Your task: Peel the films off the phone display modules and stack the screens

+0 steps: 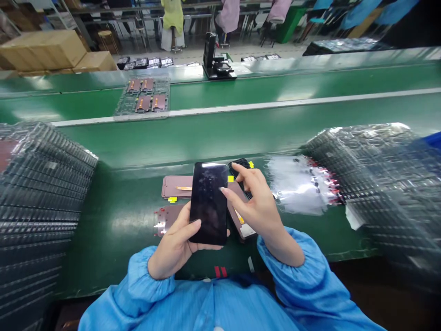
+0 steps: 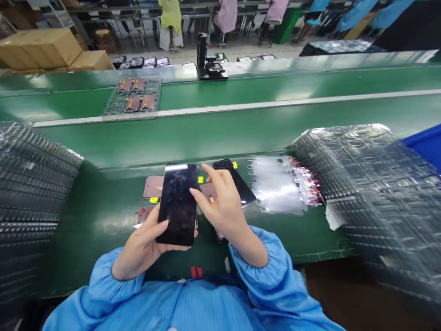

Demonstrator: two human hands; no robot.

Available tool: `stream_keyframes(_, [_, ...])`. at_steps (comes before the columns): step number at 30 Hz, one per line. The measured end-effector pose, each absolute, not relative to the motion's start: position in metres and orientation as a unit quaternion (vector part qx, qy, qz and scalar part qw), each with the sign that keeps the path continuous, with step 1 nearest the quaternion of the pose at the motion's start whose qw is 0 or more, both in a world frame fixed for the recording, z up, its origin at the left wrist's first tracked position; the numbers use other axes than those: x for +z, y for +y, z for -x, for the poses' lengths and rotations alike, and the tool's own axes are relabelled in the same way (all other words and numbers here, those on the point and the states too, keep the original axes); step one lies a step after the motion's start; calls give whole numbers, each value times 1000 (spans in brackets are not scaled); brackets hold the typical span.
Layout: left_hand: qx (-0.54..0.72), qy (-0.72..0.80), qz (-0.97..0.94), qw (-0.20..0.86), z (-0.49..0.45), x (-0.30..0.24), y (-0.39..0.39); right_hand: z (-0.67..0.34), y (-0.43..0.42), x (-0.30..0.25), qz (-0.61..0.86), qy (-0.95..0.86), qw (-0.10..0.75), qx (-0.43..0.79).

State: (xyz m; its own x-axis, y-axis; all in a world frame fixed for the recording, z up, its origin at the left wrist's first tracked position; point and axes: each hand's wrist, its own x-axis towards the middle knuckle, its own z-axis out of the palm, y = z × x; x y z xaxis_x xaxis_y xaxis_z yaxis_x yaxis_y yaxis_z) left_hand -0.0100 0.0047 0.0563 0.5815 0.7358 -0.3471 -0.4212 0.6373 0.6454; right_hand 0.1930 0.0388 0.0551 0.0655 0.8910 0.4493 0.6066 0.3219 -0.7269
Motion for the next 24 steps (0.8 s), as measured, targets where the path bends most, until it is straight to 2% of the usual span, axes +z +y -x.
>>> stream_keyframes(2, [361, 343, -265, 826, 18, 58, 6, -202, 38, 50, 579, -659, 458, 143])
stream_keyframes(4, [402, 402, -275, 775, 31, 61, 10, -213, 35, 44, 600, -668, 415, 142])
stream_keyframes(6, [453, 473, -288, 699, 48, 64, 15, -223, 30, 35, 650, -679, 316, 128])
stream_keyframes(10, [516, 585, -330, 532, 93, 64, 27, -233, 14, 13, 761, -644, 53, 61])
stream_keyframes(12, [511, 628, -343, 477, 117, 60, 32, -236, 10, 3, 783, -618, -6, 65])
stream_keyframes(17, [434, 714, -379, 398, 166, 38, 38, -244, 10, -13, 799, -568, 59, 188])
stream_keyframes(20, [347, 763, -418, 350, 187, 28, 40, -250, 11, -18, 804, -544, 106, 216])
stream_keyframes(24, [243, 813, -514, 127, 190, 31, 42, -260, 8, -21, 789, -518, 206, 258])
